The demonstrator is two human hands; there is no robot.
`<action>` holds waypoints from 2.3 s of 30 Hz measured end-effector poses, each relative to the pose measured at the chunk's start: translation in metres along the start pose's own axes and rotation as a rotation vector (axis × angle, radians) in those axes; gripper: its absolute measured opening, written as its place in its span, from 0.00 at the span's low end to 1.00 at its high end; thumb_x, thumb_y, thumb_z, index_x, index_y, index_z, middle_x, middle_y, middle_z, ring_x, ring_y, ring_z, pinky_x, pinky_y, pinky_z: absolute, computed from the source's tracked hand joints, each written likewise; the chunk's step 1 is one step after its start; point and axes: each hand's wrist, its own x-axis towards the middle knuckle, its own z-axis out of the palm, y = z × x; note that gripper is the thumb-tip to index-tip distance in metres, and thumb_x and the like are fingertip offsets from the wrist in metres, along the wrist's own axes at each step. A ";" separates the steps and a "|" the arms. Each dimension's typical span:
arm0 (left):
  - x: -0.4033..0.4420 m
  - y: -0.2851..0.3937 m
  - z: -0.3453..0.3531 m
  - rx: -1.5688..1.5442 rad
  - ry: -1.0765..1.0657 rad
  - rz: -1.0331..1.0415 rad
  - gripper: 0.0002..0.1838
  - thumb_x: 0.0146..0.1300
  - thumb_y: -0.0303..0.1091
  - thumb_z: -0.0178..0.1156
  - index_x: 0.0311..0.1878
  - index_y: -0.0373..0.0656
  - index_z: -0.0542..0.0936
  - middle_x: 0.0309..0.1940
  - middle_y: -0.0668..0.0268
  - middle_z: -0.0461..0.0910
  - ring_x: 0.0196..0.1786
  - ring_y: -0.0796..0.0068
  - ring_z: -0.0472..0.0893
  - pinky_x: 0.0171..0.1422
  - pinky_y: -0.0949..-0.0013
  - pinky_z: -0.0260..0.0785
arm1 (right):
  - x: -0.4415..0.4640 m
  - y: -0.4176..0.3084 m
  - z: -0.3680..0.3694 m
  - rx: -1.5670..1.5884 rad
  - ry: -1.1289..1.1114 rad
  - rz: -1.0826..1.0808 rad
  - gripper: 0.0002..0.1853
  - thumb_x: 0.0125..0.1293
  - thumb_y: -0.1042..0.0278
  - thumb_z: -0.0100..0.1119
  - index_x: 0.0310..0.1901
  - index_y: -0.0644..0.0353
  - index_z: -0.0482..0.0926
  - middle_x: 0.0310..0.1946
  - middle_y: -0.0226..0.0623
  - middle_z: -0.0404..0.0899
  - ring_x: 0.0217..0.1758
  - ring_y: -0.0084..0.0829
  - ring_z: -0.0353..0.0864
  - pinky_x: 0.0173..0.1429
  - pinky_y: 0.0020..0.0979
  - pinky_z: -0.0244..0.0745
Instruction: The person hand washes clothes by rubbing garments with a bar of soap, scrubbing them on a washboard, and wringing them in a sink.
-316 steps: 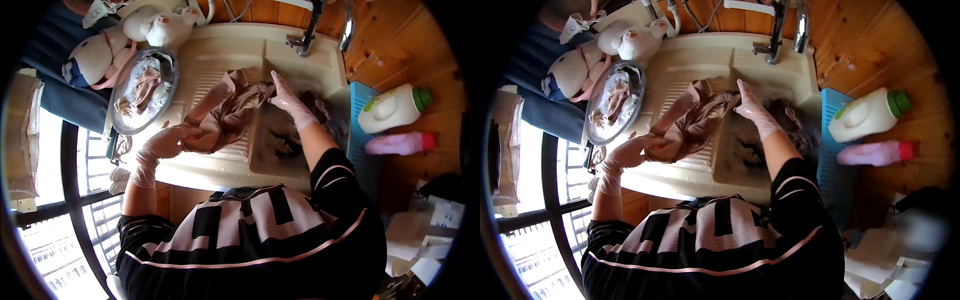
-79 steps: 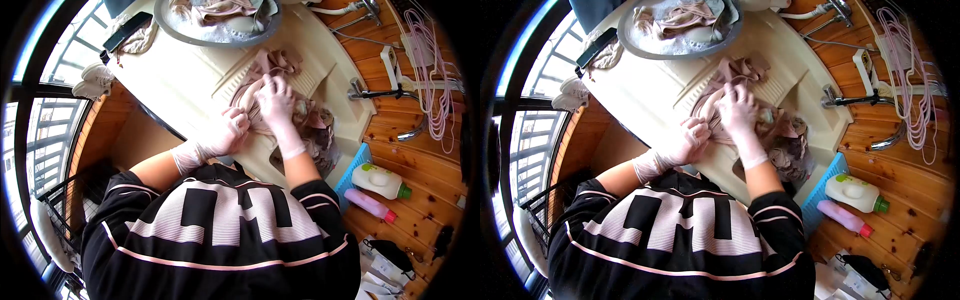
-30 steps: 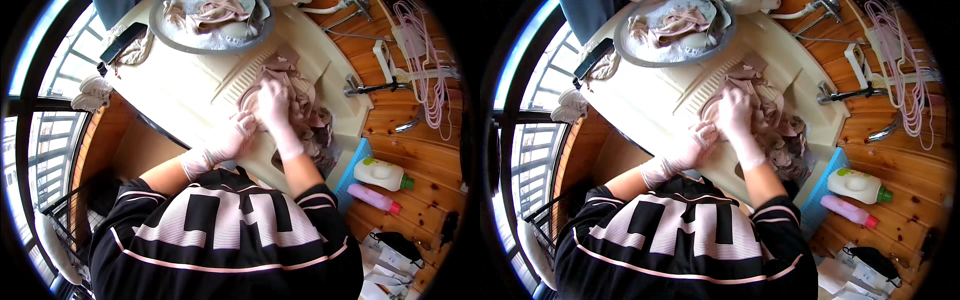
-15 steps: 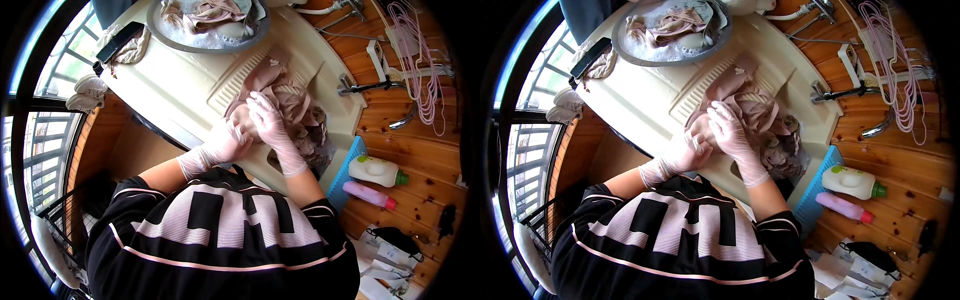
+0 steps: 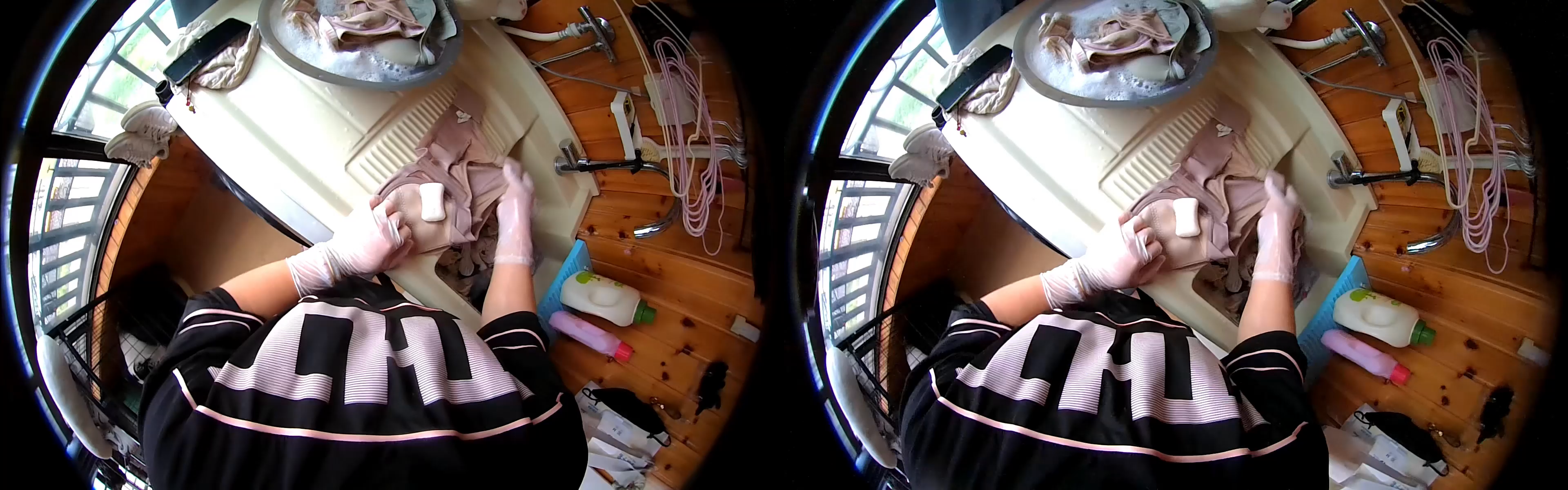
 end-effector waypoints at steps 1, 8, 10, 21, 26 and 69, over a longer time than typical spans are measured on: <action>-0.001 0.001 0.002 0.004 -0.028 -0.002 0.10 0.54 0.40 0.62 0.25 0.48 0.74 0.26 0.66 0.72 0.37 0.64 0.73 0.44 0.59 0.65 | 0.015 -0.006 0.006 0.044 -0.043 -0.198 0.38 0.57 0.64 0.71 0.64 0.76 0.63 0.50 0.46 0.79 0.37 0.30 0.77 0.46 0.31 0.74; 0.003 0.001 -0.004 0.036 -0.100 -0.033 0.11 0.52 0.41 0.63 0.36 0.47 0.79 0.36 0.65 0.74 0.47 0.63 0.74 0.54 0.57 0.65 | 0.039 -0.062 0.146 -0.889 -0.154 -0.297 0.41 0.60 0.47 0.61 0.70 0.60 0.58 0.68 0.55 0.60 0.72 0.48 0.57 0.69 0.48 0.59; 0.005 -0.001 -0.004 0.003 -0.041 -0.010 0.14 0.52 0.41 0.63 0.41 0.46 0.80 0.41 0.63 0.75 0.52 0.61 0.74 0.61 0.55 0.64 | 0.041 -0.036 0.181 -1.192 -0.154 -0.484 0.41 0.60 0.40 0.56 0.71 0.50 0.58 0.73 0.50 0.53 0.77 0.49 0.47 0.69 0.61 0.55; 0.015 -0.007 0.032 0.101 0.039 -0.017 0.19 0.55 0.38 0.55 0.49 0.41 0.80 0.54 0.58 0.76 0.63 0.56 0.72 0.73 0.53 0.57 | -0.052 -0.065 0.111 -0.232 -0.598 -0.354 0.18 0.62 0.77 0.55 0.54 0.60 0.72 0.41 0.46 0.83 0.41 0.33 0.83 0.49 0.34 0.79; 0.037 -0.010 0.035 0.025 -0.151 0.001 0.19 0.59 0.36 0.51 0.52 0.41 0.78 0.55 0.59 0.77 0.64 0.59 0.72 0.73 0.58 0.58 | -0.119 -0.046 0.119 -1.357 -0.258 -0.584 0.27 0.57 0.52 0.63 0.55 0.56 0.70 0.46 0.49 0.76 0.49 0.51 0.81 0.52 0.47 0.79; 0.058 -0.006 0.032 -0.001 -0.202 -0.291 0.14 0.56 0.29 0.54 0.44 0.32 0.79 0.39 0.56 0.79 0.53 0.61 0.76 0.52 0.67 0.75 | -0.075 -0.013 0.077 -0.809 -0.348 -0.474 0.11 0.61 0.60 0.55 0.27 0.58 0.77 0.28 0.46 0.80 0.34 0.40 0.82 0.37 0.41 0.76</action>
